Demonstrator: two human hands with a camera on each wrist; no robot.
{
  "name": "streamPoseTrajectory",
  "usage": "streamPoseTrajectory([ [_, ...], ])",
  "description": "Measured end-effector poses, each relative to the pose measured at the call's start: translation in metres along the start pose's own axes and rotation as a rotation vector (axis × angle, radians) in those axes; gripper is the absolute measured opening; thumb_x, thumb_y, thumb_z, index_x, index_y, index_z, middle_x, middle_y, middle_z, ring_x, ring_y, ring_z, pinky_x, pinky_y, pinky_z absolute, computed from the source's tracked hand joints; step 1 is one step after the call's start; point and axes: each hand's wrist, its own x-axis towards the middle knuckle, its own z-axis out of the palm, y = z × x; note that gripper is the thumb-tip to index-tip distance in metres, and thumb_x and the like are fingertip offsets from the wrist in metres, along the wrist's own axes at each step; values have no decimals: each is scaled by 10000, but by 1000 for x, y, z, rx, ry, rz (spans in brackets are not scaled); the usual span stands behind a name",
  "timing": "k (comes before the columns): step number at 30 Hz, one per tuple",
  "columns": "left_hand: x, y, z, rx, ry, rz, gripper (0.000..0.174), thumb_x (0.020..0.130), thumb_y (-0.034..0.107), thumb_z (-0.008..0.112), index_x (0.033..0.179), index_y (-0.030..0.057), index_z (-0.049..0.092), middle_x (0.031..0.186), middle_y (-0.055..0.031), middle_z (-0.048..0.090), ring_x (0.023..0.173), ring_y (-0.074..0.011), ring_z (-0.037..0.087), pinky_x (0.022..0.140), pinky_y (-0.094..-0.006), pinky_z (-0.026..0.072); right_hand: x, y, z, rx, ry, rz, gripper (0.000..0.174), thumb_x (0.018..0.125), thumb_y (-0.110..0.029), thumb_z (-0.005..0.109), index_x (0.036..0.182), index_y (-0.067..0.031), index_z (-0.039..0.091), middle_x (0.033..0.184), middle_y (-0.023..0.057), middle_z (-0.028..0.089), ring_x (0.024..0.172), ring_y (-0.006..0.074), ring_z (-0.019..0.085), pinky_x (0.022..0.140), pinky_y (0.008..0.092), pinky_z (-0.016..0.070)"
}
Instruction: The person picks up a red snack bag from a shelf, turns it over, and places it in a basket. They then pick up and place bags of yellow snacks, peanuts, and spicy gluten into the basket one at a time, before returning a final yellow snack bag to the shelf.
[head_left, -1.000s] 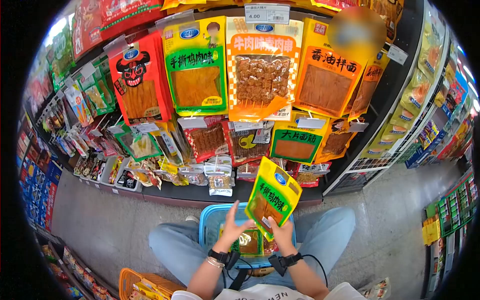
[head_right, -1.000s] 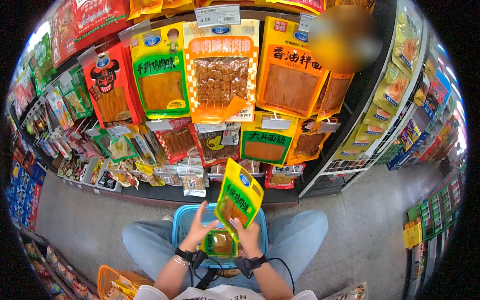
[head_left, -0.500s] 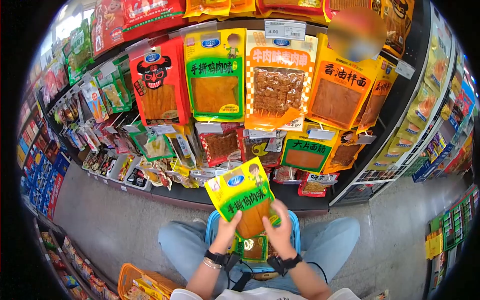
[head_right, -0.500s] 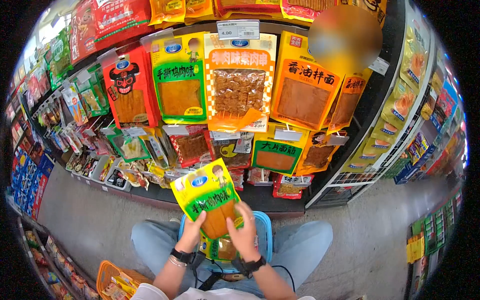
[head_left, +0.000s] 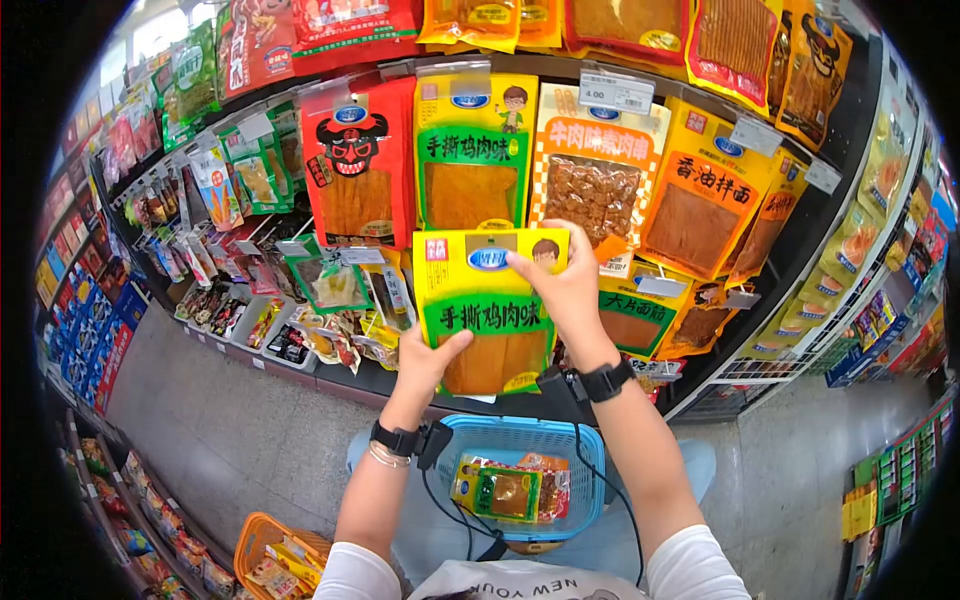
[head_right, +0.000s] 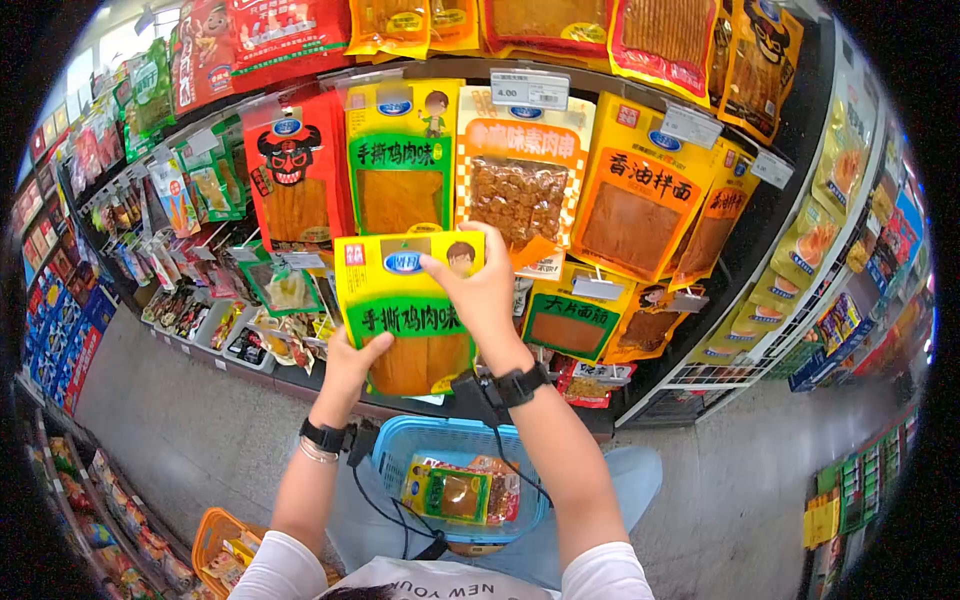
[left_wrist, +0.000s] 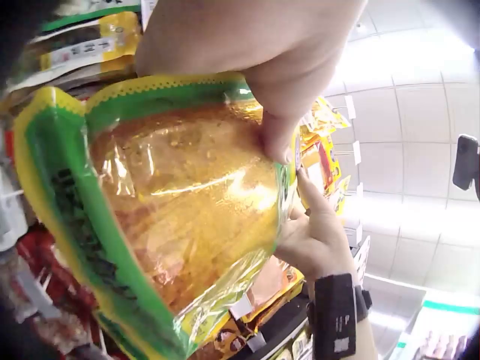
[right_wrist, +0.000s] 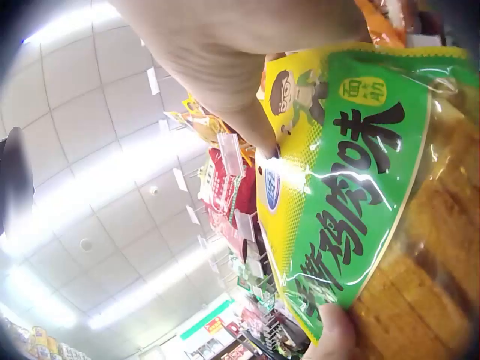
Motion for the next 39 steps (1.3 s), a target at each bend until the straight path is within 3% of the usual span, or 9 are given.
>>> streamPoseTrajectory([
  [2,18,14,-2,44,39,84,301,796,86,717,1062,6,601,991,-30,648,880,-99,591,804,-262,475,18,-7,11,4,45,-48,457,656,-166,837,959,-13,530,849,55,594,767,125,563,679,286,484],
  [5,44,37,-5,95,89,145,288,814,109,708,1059,1,602,991,-31,647,880,-93,584,790,-256,465,44,-18,27,-41,111,-95,383,639,-166,846,826,-25,544,759,40,604,684,112,551,631,269,472],
  [11,97,68,-7,9,175,240,246,826,106,699,1022,-25,629,963,-53,672,851,-98,611,759,-253,476,87,-24,55,82,26,-75,337,657,-175,832,744,-29,541,697,56,641,629,93,582,576,263,472],
  [16,130,84,-5,-20,197,325,251,824,101,702,1026,-28,630,962,-49,674,839,-94,609,747,-253,475,116,-40,63,-140,91,-229,279,650,-196,815,802,-13,669,724,92,665,643,142,617,618,292,495],
  [20,150,97,0,-112,174,330,268,816,111,716,1027,-25,623,967,-58,672,828,-102,620,735,-253,481,127,-52,62,-322,92,-164,349,615,-240,841,827,-12,684,723,100,672,655,152,632,613,304,499],
  [24,169,101,-2,-127,181,308,269,811,116,723,1024,-19,628,966,-61,673,824,-107,627,727,-253,485,150,-34,68,-138,91,-33,371,611,-241,856,832,3,684,666,80,663,604,128,619,571,271,488],
  [27,182,102,-3,-140,198,297,271,809,116,725,1027,-17,632,965,-58,674,825,-104,628,729,-248,484,159,-36,70,-81,40,-26,309,677,-171,832,870,-9,653,750,45,654,612,77,589,506,236,471],
  [31,193,105,-2,-197,192,320,286,806,121,730,1037,-17,634,972,-58,675,825,-99,627,730,-245,482,173,-28,76,197,54,-71,336,653,-188,837,863,13,669,751,37,671,634,76,587,570,251,475],
  [39,207,108,5,-196,208,349,262,802,98,727,1009,-37,640,951,-62,679,798,-89,626,713,-240,487,184,-31,73,23,125,-103,278,707,-153,808,893,-12,657,780,16,656,622,71,575,509,221,448],
])
